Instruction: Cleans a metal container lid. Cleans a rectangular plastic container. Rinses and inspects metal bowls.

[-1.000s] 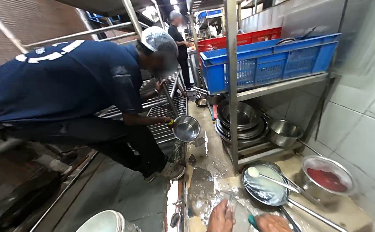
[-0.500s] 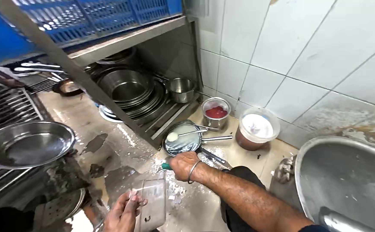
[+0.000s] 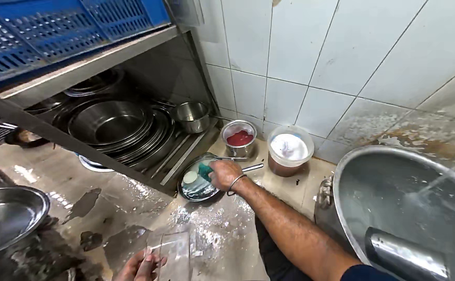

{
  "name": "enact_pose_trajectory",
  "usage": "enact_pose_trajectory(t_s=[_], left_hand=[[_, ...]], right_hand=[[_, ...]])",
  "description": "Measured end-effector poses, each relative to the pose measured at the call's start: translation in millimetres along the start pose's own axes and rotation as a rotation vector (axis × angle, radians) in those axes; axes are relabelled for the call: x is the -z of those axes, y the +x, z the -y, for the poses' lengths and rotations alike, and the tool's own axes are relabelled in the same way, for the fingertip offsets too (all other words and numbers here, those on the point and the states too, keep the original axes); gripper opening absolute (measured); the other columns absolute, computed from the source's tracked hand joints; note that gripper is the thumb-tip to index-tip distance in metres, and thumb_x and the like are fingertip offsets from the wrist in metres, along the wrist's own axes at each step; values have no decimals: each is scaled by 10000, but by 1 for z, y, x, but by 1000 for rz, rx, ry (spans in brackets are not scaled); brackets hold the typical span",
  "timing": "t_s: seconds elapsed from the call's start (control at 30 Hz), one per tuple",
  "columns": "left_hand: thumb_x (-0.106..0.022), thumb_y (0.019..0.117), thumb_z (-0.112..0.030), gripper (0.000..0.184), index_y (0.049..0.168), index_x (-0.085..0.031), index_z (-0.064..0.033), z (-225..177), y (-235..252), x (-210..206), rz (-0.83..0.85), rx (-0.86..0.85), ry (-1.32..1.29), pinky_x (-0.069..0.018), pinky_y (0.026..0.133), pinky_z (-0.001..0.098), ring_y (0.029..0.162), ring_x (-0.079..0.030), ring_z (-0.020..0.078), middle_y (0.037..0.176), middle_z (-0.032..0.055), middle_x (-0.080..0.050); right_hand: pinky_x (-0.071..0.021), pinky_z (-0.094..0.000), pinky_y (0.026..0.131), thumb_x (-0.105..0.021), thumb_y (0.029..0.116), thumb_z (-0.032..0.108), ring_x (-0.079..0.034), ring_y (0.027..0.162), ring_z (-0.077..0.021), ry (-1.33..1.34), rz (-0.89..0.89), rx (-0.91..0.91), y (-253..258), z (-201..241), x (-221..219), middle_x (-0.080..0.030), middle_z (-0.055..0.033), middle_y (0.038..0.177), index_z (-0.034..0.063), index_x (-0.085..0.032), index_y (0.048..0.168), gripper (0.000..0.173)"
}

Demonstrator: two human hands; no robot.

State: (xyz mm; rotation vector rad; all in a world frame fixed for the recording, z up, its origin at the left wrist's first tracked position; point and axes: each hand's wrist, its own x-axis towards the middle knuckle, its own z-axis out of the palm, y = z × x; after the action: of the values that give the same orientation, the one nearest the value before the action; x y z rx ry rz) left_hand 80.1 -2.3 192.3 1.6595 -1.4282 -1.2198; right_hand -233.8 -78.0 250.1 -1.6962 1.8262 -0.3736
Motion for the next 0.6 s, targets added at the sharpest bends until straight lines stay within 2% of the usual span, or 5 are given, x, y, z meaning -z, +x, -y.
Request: enact_pose_trajectory(t_s=[0.07,0.17,0.3,0.43,0.6], left_hand=[[-448,1062,-101,227,1163,-566,64,-1,0,-2,-3,-4,13,-577,634,265,682,-661,78,814,16,-668],[-446,1058,-81,227,1171,-569,73,-2,-1,-3,-6,0,25,-587,660,282,711,-672,91,837,33,-670],[-455,1061,-88,237,1196,-571,69,-5,-1,-3,-12,31,59,-593,675,306,734,-681,115,861,63,-671],[-453,1062,-92,252,1209,-593,57,-4,-1,-1,-2,37,129,-596,713,351,782,-691,155,905,89,-686],[-477,1066,-92,240,1194,-622,51,-3,-1,-4,-25,33,146,-609,736,385,779,-703,189,913,119,-693]], right_hand=[[-559,-617,850,-627,997,206,-702,1045,-366,52,-65,-33,2,-11,5,-726,-175,1098,72,-708,1153,220],[-541,-619,926,-610,1012,231,-690,1109,-368,99,-100,-99,7,-27,16,-721,-186,1157,66,-707,1201,270],[-527,-613,972,-631,1008,249,-678,1143,-369,152,-148,-187,8,-55,29,-713,-195,1199,60,-712,1232,304],[-526,-631,951,-670,986,271,-686,1092,-396,224,-215,-311,14,-96,34,-719,-223,1136,23,-736,1133,296],[-515,-640,958,-705,969,265,-683,1060,-419,377,-314,-456,11,-162,29,-714,-262,1103,-26,-736,1078,313]])
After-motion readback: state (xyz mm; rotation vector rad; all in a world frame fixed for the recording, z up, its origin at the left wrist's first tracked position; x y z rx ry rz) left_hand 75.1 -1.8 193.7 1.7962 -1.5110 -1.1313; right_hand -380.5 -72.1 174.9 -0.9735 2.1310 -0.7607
